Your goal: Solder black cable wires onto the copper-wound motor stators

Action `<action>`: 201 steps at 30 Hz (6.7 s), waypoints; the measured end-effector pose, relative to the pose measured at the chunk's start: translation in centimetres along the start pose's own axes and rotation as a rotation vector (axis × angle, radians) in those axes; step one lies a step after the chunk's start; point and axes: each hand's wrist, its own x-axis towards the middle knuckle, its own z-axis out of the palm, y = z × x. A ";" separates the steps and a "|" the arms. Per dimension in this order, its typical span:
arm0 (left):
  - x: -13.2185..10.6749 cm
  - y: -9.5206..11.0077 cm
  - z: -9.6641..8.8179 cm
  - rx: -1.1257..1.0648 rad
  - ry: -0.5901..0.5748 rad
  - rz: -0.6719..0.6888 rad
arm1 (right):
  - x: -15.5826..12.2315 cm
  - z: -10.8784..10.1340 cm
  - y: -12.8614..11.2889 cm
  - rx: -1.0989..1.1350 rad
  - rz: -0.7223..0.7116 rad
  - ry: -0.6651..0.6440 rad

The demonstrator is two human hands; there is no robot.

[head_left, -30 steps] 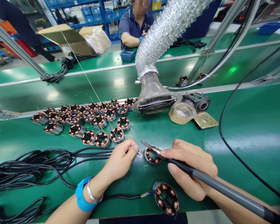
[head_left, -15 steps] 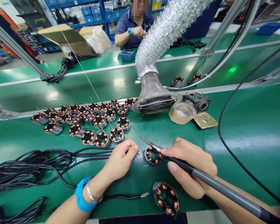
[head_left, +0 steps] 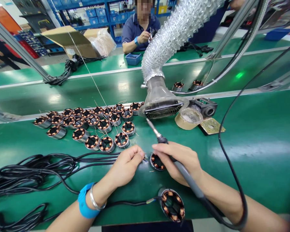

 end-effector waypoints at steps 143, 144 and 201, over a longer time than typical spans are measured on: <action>-1.0 1.1 0.6 0.334 0.041 0.045 | -0.8 0.9 0.3 -0.022 -0.142 -0.093; -0.9 0.9 0.6 0.306 0.043 0.037 | -0.8 1.1 0.2 -0.022 -0.133 -0.086; 0.4 -0.7 2.1 -0.135 0.143 -0.138 | -3.5 -2.3 -1.3 0.188 0.327 0.183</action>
